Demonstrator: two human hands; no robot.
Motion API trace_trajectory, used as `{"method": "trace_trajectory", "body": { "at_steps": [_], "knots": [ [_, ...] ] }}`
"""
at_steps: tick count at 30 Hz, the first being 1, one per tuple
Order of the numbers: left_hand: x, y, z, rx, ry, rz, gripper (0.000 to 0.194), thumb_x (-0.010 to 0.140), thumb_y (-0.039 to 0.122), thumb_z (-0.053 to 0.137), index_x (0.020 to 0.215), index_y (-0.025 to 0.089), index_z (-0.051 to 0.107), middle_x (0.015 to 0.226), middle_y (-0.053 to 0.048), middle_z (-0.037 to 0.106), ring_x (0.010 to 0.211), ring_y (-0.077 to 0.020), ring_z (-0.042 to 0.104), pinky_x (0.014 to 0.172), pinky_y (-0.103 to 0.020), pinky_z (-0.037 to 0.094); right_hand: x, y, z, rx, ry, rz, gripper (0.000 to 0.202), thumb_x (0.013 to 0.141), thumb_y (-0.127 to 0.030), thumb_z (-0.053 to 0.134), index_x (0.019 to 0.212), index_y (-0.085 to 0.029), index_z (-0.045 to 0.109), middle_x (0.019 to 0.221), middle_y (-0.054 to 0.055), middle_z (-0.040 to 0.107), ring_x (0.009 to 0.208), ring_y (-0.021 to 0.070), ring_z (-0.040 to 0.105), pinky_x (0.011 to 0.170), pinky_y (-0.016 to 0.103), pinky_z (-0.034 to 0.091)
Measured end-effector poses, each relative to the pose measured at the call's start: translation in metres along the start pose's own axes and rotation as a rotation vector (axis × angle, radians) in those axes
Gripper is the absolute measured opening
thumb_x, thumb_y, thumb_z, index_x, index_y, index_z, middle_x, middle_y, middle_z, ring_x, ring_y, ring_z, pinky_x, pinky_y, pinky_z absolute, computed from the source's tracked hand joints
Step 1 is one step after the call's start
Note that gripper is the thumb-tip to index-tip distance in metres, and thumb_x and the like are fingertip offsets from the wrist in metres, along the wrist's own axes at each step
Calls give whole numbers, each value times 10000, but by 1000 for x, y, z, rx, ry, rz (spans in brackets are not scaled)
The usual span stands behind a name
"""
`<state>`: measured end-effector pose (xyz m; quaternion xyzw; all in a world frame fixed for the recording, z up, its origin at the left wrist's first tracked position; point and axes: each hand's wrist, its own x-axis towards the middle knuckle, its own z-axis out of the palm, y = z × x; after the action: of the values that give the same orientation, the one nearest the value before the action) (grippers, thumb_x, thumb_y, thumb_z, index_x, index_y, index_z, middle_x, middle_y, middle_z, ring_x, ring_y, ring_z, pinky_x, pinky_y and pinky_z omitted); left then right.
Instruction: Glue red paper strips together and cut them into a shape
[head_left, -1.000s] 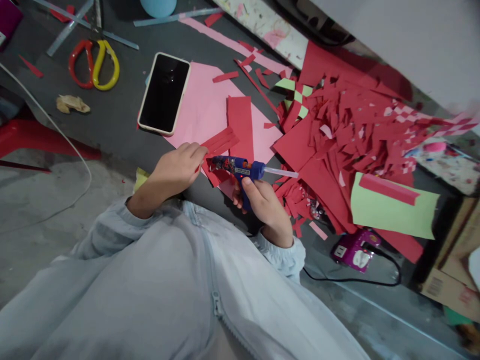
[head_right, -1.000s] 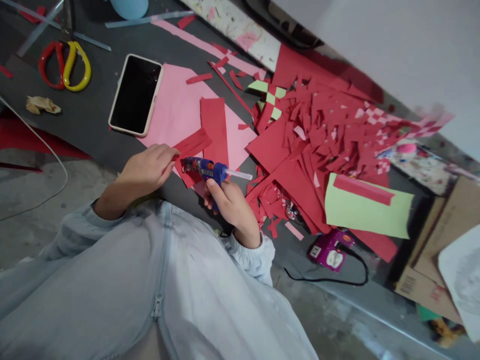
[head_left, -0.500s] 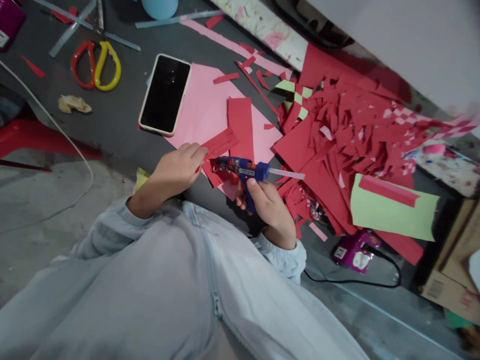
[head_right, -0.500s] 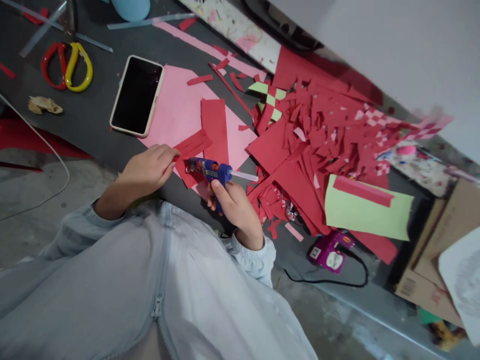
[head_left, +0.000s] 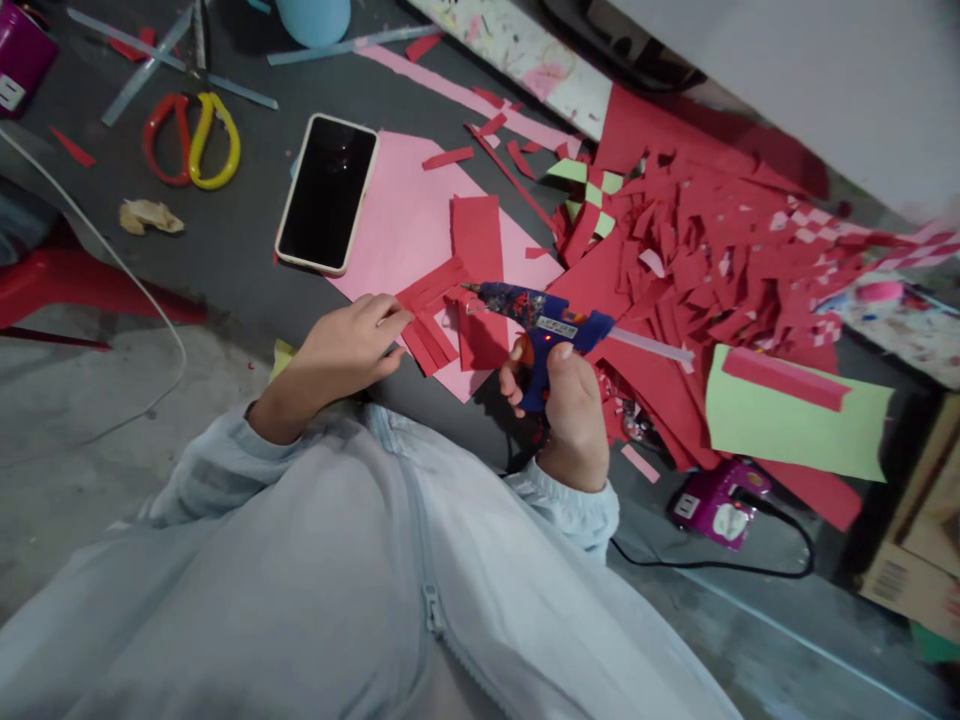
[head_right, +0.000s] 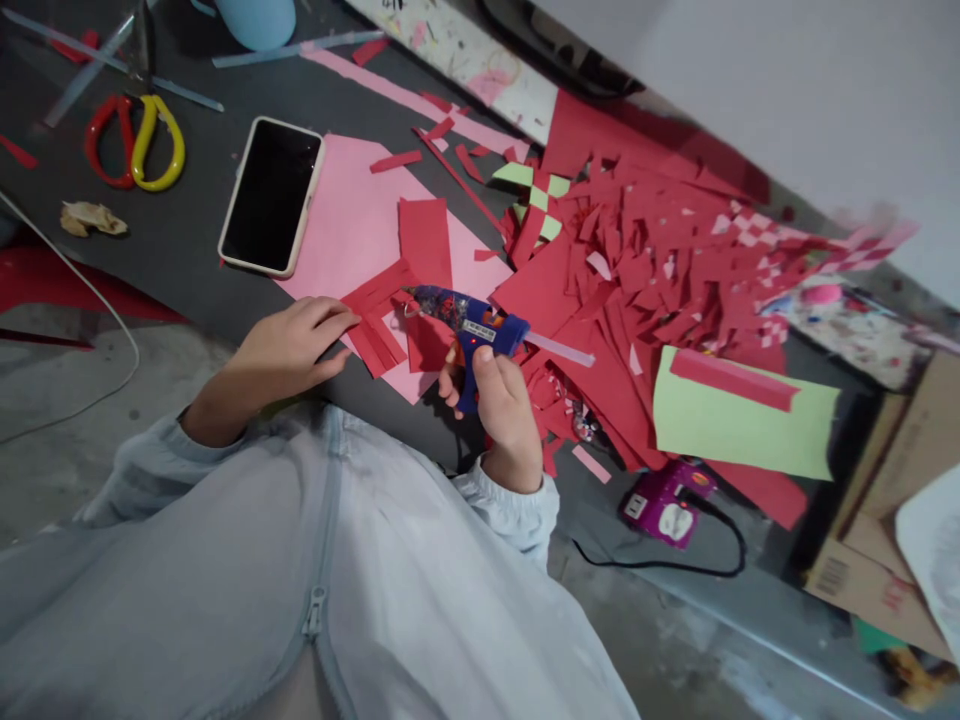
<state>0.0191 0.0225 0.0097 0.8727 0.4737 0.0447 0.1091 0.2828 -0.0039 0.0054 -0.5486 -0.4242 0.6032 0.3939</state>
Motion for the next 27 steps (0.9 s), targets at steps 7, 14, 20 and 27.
{"method": "trace_trajectory", "body": {
  "at_steps": [7, 14, 20, 27],
  "knots": [
    [0, 1, 0, 33, 3, 7, 388, 956, 260, 503, 1303, 108, 590, 1235, -136, 639, 1122, -251, 618, 857, -344, 549, 2, 6, -4, -1, -43, 19, 480, 902, -690, 494, 840, -235, 635, 623, 26, 638, 523, 167, 592, 390, 286, 430],
    [0, 1, -1, 67, -3, 21, 361, 967, 254, 475, 1267, 107, 613, 1201, -143, 644, 1101, -253, 621, 821, -347, 552, 2, 9, -6, -21, -67, 18, 501, 915, -689, 469, 847, -222, 637, 622, 17, 637, 504, 151, 583, 418, 280, 458],
    [1, 3, 0, 102, 6, 26, 305, 967, 251, 487, 1203, 143, 647, 1151, -126, 643, 1050, -239, 625, 778, -326, 535, 2, 11, -7, -22, -63, 22, 503, 927, -679, 455, 864, -215, 639, 620, 12, 635, 495, 145, 581, 403, 268, 431],
    [2, 4, -2, 119, -35, 37, 276, 966, 297, 509, 1172, 200, 666, 1141, -128, 618, 1023, -248, 612, 750, -327, 513, 1, 7, -3, -52, -43, 28, 532, 897, -712, 475, 852, -206, 630, 627, 19, 645, 517, 155, 603, 402, 268, 463]
  ]
}}
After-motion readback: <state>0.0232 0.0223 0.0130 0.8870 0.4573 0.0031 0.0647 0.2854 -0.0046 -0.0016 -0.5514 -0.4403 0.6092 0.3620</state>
